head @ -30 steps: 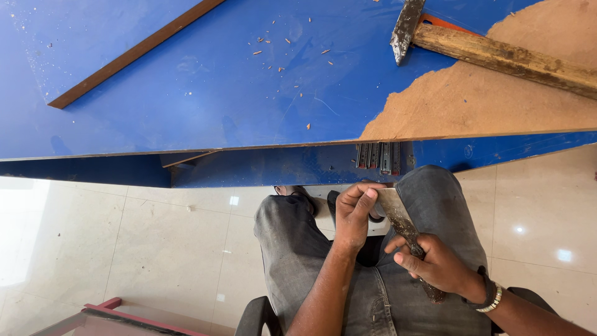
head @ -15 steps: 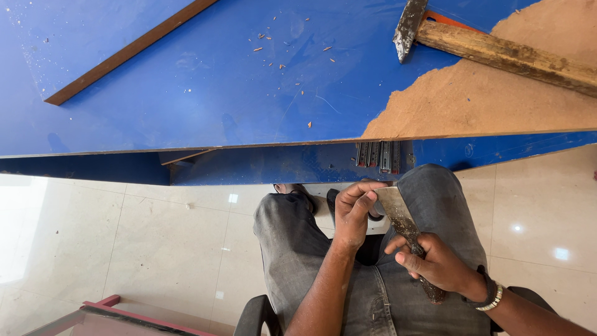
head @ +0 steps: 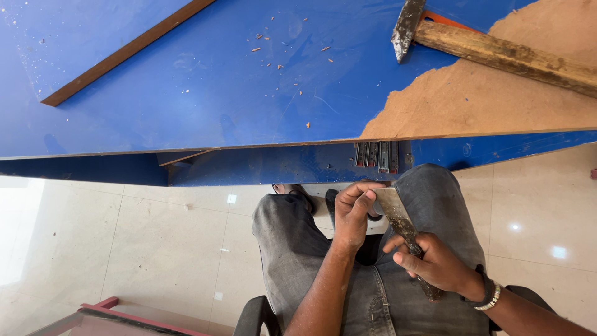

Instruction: The person uses a chisel and hammer to remove a metal hinge from a blue cabinet. They then use the chisel to scrape and smooth the edge of a large wooden board.

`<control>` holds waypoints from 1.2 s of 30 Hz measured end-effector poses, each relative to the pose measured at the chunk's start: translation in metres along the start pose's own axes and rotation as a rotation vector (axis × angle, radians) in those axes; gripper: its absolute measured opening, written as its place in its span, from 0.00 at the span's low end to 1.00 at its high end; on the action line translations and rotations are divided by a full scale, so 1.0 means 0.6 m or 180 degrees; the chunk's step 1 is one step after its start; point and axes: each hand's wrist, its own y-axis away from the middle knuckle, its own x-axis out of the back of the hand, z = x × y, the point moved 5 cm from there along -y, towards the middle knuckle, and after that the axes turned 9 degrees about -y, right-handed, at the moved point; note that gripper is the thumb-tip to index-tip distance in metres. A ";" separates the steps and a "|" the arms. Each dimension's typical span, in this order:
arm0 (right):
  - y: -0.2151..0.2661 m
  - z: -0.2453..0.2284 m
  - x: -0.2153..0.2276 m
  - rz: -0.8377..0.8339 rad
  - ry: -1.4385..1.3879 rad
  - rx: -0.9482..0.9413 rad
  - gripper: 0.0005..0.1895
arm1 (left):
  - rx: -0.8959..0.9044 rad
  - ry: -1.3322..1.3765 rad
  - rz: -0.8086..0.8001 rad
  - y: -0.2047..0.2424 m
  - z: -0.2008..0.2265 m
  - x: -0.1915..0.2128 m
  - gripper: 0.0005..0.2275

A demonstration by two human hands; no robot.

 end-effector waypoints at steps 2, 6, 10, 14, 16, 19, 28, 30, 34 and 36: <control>0.003 -0.013 -0.005 0.0050 0.0132 0.0122 0.23 | 0.0053 -0.0077 0.0031 0.001 0.003 -0.010 0.09; 0.008 -0.032 -0.013 0.0185 0.0433 0.0145 0.26 | 0.0192 -0.0025 0.0072 0.004 0.016 -0.039 0.10; 0.010 -0.053 -0.023 0.0098 -0.0023 0.0705 0.27 | 0.0096 0.0069 0.0065 0.013 0.040 -0.056 0.15; 0.020 -0.065 -0.024 0.0226 0.0270 0.0845 0.26 | -0.0150 -0.0008 -0.0046 0.022 0.061 -0.072 0.18; 0.019 -0.069 -0.028 0.0298 0.0339 0.0805 0.25 | -0.0165 -0.0003 -0.0050 0.027 0.068 -0.072 0.18; 0.020 -0.080 -0.029 0.0406 0.0407 0.0839 0.24 | -0.0305 -0.0073 -0.0114 0.029 0.078 -0.076 0.19; 0.034 -0.099 -0.022 0.0783 0.0734 0.0968 0.16 | -0.0880 -0.0589 -0.0342 0.053 0.101 -0.102 0.22; 0.033 -0.098 -0.019 0.0836 0.0793 0.0991 0.17 | -0.0785 -0.0637 -0.0287 0.054 0.097 -0.103 0.20; 0.032 -0.095 -0.015 0.0956 0.0979 0.0945 0.17 | -0.0682 -0.0618 -0.0169 0.051 0.090 -0.096 0.18; 0.031 -0.096 -0.013 0.1013 0.1133 0.0877 0.17 | -0.0666 -0.0584 -0.0152 0.049 0.089 -0.093 0.17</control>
